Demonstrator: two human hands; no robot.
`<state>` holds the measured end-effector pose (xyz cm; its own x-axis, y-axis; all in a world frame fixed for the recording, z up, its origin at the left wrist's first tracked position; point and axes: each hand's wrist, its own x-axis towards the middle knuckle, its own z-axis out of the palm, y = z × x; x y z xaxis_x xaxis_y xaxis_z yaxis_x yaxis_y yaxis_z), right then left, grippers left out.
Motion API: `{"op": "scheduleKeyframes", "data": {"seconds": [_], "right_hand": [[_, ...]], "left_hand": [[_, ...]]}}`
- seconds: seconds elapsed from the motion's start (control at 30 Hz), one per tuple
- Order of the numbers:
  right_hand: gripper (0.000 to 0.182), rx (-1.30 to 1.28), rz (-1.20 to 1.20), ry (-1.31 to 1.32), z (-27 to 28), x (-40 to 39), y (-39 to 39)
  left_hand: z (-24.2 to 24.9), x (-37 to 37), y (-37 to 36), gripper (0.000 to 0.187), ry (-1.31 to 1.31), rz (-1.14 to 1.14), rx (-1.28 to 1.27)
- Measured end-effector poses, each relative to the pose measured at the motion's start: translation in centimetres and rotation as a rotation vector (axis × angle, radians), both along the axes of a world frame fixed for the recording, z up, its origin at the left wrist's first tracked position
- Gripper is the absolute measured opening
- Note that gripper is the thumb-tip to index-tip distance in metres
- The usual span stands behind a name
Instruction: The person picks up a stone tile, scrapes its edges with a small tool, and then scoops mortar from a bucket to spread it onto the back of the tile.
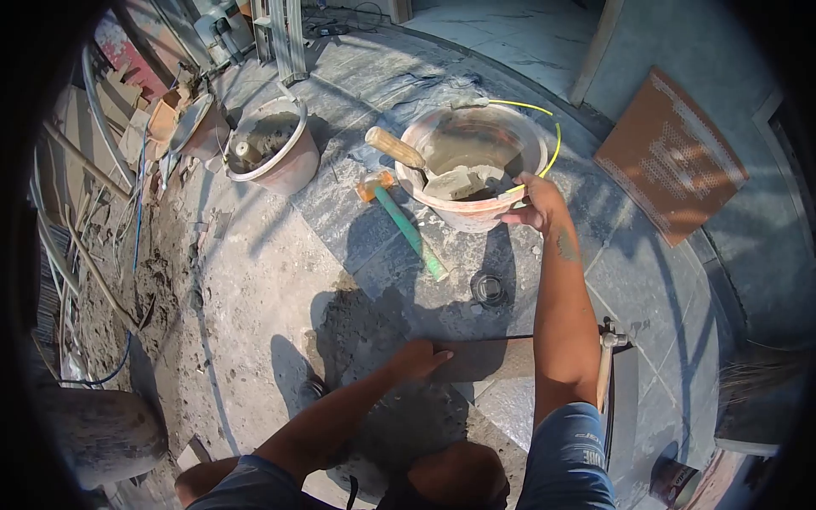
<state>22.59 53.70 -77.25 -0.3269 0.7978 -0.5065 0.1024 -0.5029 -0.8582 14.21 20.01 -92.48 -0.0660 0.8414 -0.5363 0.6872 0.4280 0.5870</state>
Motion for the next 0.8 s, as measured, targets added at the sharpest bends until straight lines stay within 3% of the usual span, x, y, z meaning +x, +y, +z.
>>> {"op": "scheduleKeyframes", "data": {"seconds": [0.1,0.2,0.27,0.37,0.43,0.5,0.6,0.67,0.73,0.8], "right_hand": [[0.024,0.027,-0.066,0.146,-2.9,-1.0,0.2],[0.021,0.173,-0.153,0.158,-2.0,-1.0,-2.0],[0.018,0.206,-0.241,0.143,-1.2,-1.4,-3.1],[0.018,0.384,-0.232,0.074,-0.6,-1.1,-4.9],[0.023,0.474,-0.129,0.116,1.9,0.8,-6.4],[0.025,0.497,-0.006,0.080,4.9,2.2,-7.5],[0.024,0.600,0.239,0.132,9.3,1.7,-9.4],[0.025,0.582,0.398,0.134,11.8,0.5,-11.0],[0.027,0.587,0.540,0.150,12.5,-1.5,-13.2],[0.033,0.553,0.718,0.190,11.6,-4.2,-15.8]], "left_hand": [[1.6,-0.6,0.5,0.067,-0.069,0.008,-0.114],[0.7,-2.2,-0.2,0.066,0.041,-0.012,0.014],[4.2,-6.2,-1.7,0.062,0.066,-0.109,0.027],[12.2,-15.3,-9.2,0.053,0.094,0.023,0.110],[19.0,-21.0,-14.9,0.037,-0.151,0.406,-0.117],[24.1,-24.5,-20.7,0.039,-0.182,0.663,0.004],[29.7,-24.1,-25.4,0.059,-0.163,0.755,0.256],[30.6,-22.5,-24.9,0.081,-0.201,0.638,0.358],[29.1,-20.4,-22.3,0.103,-0.299,0.599,0.449],[25.9,-19.8,-20.3,0.119,-0.569,0.612,0.544]]}}
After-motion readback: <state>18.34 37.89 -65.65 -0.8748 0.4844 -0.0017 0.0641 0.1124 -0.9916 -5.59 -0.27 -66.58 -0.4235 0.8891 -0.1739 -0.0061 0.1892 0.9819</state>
